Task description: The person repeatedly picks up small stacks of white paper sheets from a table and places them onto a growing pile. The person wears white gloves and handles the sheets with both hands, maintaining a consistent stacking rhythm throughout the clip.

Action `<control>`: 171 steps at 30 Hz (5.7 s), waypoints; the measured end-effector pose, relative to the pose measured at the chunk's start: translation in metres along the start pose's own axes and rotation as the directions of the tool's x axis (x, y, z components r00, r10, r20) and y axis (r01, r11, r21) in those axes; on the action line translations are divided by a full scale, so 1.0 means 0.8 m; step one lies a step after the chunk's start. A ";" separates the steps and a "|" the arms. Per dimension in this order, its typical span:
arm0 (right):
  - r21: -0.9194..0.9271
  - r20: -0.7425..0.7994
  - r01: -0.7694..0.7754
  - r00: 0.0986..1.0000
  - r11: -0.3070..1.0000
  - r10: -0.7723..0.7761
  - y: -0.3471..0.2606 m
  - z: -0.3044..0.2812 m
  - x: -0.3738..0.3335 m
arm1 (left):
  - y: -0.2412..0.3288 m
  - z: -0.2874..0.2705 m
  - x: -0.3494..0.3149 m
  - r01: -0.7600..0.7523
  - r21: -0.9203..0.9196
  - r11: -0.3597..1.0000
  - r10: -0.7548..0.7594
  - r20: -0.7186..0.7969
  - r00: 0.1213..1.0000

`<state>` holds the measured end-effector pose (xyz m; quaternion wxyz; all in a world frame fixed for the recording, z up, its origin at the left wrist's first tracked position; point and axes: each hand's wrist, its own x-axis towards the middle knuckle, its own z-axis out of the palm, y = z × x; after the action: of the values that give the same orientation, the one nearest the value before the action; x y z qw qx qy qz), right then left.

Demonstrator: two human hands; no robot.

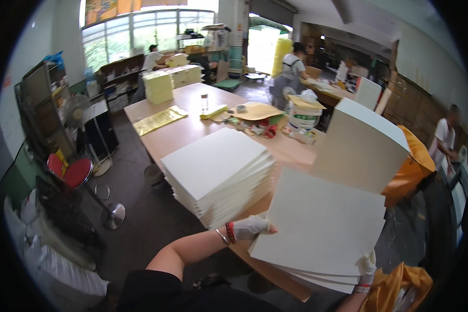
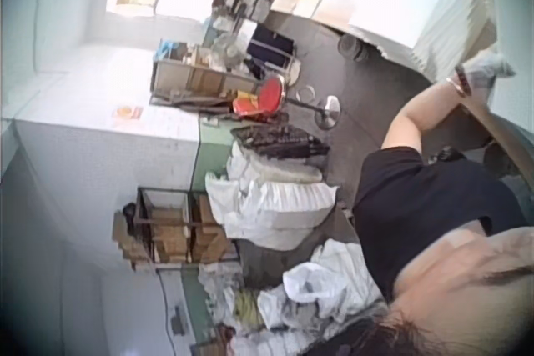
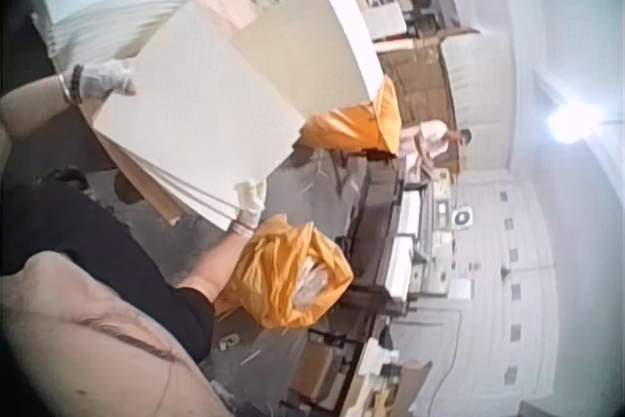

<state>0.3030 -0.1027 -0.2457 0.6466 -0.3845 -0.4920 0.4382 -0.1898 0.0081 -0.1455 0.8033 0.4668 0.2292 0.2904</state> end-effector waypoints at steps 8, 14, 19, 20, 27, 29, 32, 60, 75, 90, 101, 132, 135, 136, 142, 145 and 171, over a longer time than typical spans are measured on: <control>-0.073 -0.286 -0.345 0.906 0.936 0.312 -0.067 0.079 0.000 | -0.016 0.022 -0.110 -0.164 -0.216 0.963 0.050 -0.453 0.890; 0.106 -0.225 -0.349 0.904 0.931 0.364 -0.071 0.091 -0.003 | 0.020 -0.052 -0.161 -0.503 -0.023 0.864 0.375 -0.638 0.672; 0.137 -0.283 -0.433 0.845 0.891 0.455 -0.080 0.095 -0.003 | 0.079 -0.123 -0.172 -0.627 0.080 0.775 0.471 -0.735 0.488; 0.137 -0.269 -0.439 0.846 0.888 0.460 -0.077 0.091 -0.003 | 0.087 -0.142 -0.171 -0.611 0.086 0.787 0.449 -0.760 0.471; 0.053 -0.295 -0.421 0.860 0.906 0.417 -0.076 0.089 -0.005 | 0.094 -0.239 -0.139 -0.579 -0.041 0.814 0.296 -0.829 0.474; 0.037 -0.301 -0.422 0.860 0.906 0.413 -0.078 0.089 -0.002 | 0.089 -0.240 -0.137 -0.517 -0.074 0.853 0.215 -0.853 0.475; 0.006 -0.335 -0.416 0.856 0.909 0.393 -0.081 0.105 -0.003 | 0.091 -0.234 -0.148 -0.523 -0.058 0.850 0.225 -0.859 0.460; -0.973 -0.099 -0.177 0.899 -0.146 -0.428 -0.107 0.191 -0.112 | -0.069 0.144 0.161 -0.818 0.569 -0.085 -0.038 0.819 0.573; -0.991 -0.086 -0.128 0.828 -0.037 -0.554 -0.117 0.206 -0.028 | -0.046 0.155 0.157 -0.704 0.650 0.286 0.047 0.724 0.688; -0.960 -0.244 -0.103 0.765 0.261 -0.596 -0.131 0.221 -0.030 | -0.064 0.134 0.155 -0.773 0.577 0.262 0.244 0.735 0.632; -0.968 -0.244 -0.148 0.728 0.201 -0.640 -0.118 0.215 -0.032 | -0.047 0.147 0.158 -0.724 0.619 0.306 0.064 0.745 0.664; -0.935 -0.342 -0.193 0.716 0.299 -0.608 -0.111 0.215 -0.034 | -0.057 0.146 0.158 -0.762 0.588 0.271 0.105 0.769 0.631; -0.933 -0.346 -0.197 0.718 0.301 -0.604 -0.110 0.213 -0.035 | -0.058 0.150 0.156 -0.763 0.579 0.287 0.151 0.760 0.633; -0.941 -0.326 -0.182 0.713 0.285 -0.620 -0.109 0.212 -0.035 | -0.056 0.151 0.155 -0.751 0.584 0.309 0.145 0.752 0.644; -0.934 -0.294 -0.099 0.760 0.344 -0.580 -0.123 0.215 -0.040 | -0.059 0.145 0.162 -0.831 0.502 0.240 0.194 0.814 0.548; -0.967 -0.229 -0.116 0.789 0.228 -0.570 -0.122 0.213 -0.045 | -0.051 0.148 0.155 -0.776 0.586 0.233 0.064 0.787 0.614; -0.955 -0.236 -0.055 0.738 0.293 -0.632 -0.121 0.217 -0.041 | -0.056 0.151 0.162 -0.790 0.602 0.119 0.125 0.780 0.613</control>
<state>0.1479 -0.1531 -0.1277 0.5000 -0.6878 -0.4893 -0.1936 -0.0068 0.0040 -0.1419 0.2557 0.9438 -0.0617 0.2001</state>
